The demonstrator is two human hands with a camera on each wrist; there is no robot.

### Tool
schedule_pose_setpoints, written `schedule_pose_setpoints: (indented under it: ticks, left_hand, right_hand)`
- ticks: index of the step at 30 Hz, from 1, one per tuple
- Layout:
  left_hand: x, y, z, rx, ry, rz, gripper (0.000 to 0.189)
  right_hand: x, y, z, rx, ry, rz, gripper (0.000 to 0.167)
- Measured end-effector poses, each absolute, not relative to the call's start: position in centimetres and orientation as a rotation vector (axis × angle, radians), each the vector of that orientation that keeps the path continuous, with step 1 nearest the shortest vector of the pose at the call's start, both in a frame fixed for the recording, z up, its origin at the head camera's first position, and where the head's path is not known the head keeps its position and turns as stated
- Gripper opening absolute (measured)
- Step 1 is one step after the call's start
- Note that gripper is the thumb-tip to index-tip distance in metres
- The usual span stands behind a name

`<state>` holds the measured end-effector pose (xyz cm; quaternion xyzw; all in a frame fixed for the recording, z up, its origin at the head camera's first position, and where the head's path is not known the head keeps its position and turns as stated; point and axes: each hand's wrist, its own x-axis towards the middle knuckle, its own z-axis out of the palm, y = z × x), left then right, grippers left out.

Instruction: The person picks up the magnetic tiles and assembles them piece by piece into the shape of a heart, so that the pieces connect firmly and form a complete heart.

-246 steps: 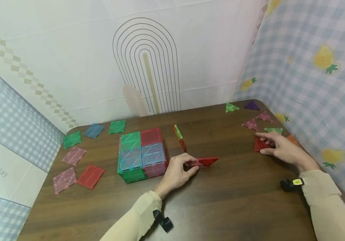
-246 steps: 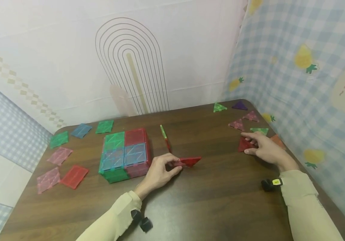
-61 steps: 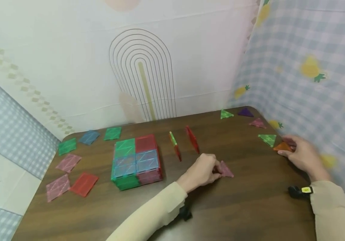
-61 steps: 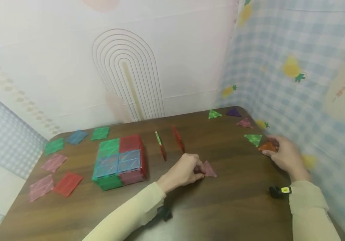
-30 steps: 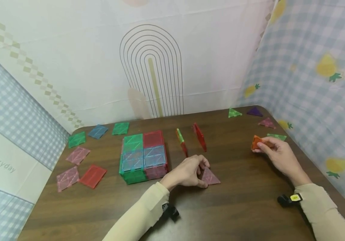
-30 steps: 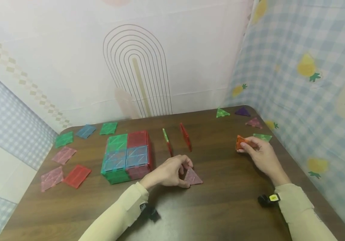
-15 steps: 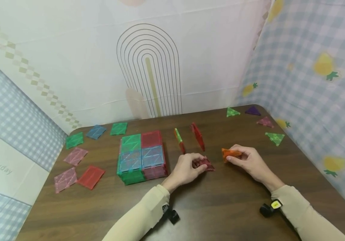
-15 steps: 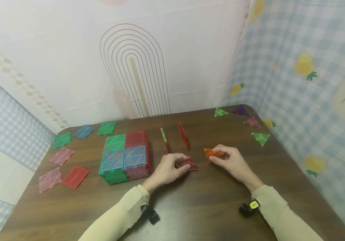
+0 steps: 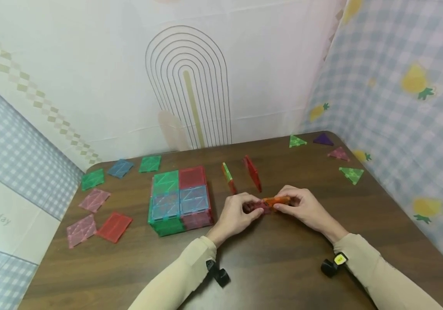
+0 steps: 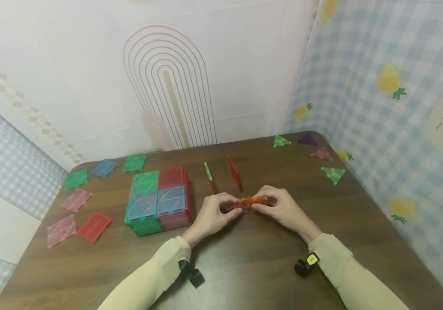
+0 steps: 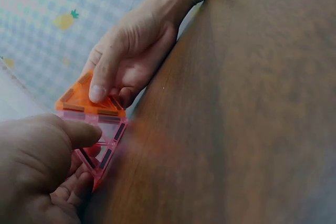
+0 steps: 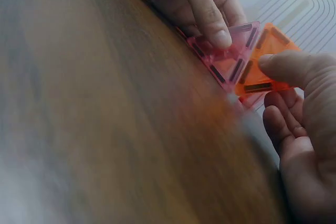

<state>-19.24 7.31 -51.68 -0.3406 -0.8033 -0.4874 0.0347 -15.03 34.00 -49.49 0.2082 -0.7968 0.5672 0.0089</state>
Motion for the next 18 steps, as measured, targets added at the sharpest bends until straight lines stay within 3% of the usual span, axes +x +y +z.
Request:
schedule_pose_setpoints:
  ticks: [5, 10, 18]
  left_hand:
    - [-19.0, 7.3, -51.2, -1.063, -2.456, -1.460, 0.015]
    - [-18.9, 7.0, -51.4, -1.050, -2.478, -1.454, 0.013]
    - [-18.9, 7.3, -51.6, -1.028, -2.527, -1.497, 0.014]
  right_hand:
    - [-15.1, 33.9, -49.4, 0.671, -2.526, 1.744, 0.017]
    - [-14.9, 35.3, -48.8, 0.591, -2.478, 1.776, 0.038]
    - [-15.0, 44.0, -46.9, 0.148, -2.229, 1.474, 0.048]
